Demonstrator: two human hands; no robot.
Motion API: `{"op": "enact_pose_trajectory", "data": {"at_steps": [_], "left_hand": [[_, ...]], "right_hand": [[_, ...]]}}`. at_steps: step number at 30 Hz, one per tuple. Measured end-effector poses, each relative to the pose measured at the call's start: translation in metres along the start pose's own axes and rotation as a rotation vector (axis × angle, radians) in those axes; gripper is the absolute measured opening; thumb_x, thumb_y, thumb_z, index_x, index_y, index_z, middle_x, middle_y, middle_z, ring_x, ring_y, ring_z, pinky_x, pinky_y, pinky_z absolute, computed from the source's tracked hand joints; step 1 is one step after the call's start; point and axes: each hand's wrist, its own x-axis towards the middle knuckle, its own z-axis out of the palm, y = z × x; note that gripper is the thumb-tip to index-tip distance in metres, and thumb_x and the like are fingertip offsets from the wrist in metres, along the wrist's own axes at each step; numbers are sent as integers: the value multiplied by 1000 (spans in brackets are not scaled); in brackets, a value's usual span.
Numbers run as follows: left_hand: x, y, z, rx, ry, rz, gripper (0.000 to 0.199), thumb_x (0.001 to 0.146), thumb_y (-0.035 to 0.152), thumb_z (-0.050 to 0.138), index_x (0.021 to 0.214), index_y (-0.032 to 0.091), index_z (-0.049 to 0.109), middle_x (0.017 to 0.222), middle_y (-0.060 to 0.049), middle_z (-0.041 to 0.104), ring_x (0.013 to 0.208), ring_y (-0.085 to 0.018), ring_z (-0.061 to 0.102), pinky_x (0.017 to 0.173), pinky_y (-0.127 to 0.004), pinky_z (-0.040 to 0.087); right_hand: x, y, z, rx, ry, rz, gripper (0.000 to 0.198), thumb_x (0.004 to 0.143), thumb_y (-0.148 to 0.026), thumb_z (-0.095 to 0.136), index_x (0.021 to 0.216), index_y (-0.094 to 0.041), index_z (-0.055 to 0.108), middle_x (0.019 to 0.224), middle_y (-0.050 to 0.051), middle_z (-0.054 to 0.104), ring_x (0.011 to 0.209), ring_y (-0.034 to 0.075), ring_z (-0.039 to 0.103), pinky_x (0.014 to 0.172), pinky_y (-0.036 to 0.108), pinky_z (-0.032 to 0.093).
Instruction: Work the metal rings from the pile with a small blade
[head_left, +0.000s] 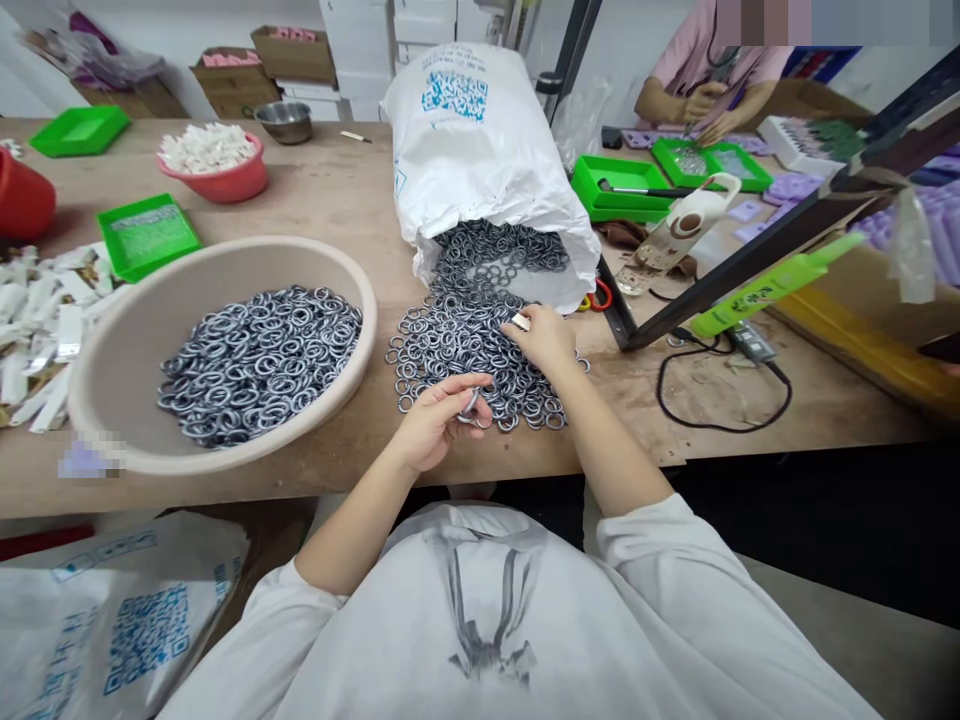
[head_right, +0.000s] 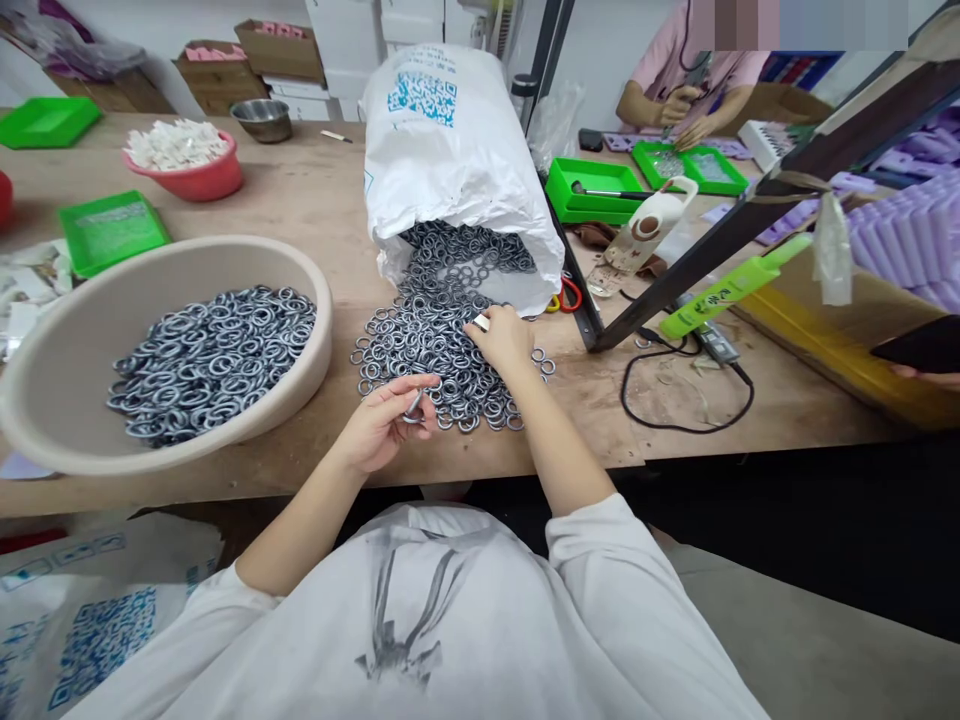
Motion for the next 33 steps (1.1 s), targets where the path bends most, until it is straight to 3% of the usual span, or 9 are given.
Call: {"op": "enact_pose_trajectory", "data": {"at_steps": [3,6,10,13,16,20,25,28,33], "left_hand": [[3,3,-7,-109,124,-20,23,74,26,72,93,12,70,76,-4,70,65,-14,67,52,-23,58],[7,5,-10,-189,207,-56,19,78,31,65,80,12,66,74,-4,67,61,-13,65,47,-23,56],[15,3,-4,-106,257,9,27,76,39,72,79,14,62,74,-2,64,55,-10,60,39,-17,45],[23,-4,7,13,259,111,34,69,38,81,89,16,65,76,1,63,52,-6,52,37,-15,33],[29,-12,15,91,246,191,40,71,50,80,86,17,65,65,5,51,48,-5,39,37,-16,24],[30,-19,21,161,234,267,48,73,61,76,69,17,57,56,6,40,48,-5,31,41,-18,23],[26,-19,24,204,259,306,47,77,61,71,69,18,54,56,6,40,48,-5,30,42,-19,23],[23,-16,26,186,222,249,48,75,59,72,66,19,48,55,7,37,45,-4,27,41,-19,19],[21,-14,29,87,185,129,43,76,54,70,69,20,46,56,8,37,41,-3,25,39,-18,17]], "right_hand": [[13,-3,4,-62,-74,24,31,89,-40,62,107,-17,74,112,16,71,100,31,65,82,37,45],[12,3,4,77,-55,33,24,87,-34,64,99,-17,74,99,13,73,92,27,65,79,34,44],[-14,6,-3,621,-114,6,22,80,-39,69,80,-16,67,70,1,63,68,17,54,65,29,39],[-46,-6,-10,1022,-203,-4,32,71,-47,78,78,-19,64,66,-3,58,62,13,48,61,27,39],[-75,-22,-15,1189,-254,35,36,66,-48,83,76,-21,62,66,-3,58,62,12,51,61,27,42],[-94,-34,-16,1282,-236,54,38,67,-52,84,76,-22,62,70,-2,63,67,14,58,68,30,50],[-102,-41,-11,1273,-139,-32,41,71,-56,81,93,-23,68,83,0,68,72,15,61,72,31,52],[-103,-44,-9,1286,-129,-31,45,71,-62,79,88,-22,69,76,0,66,67,15,59,66,30,51],[-101,-49,-11,1298,-223,-20,51,67,-69,78,89,-23,67,72,0,64,63,16,58,62,31,50]]}}
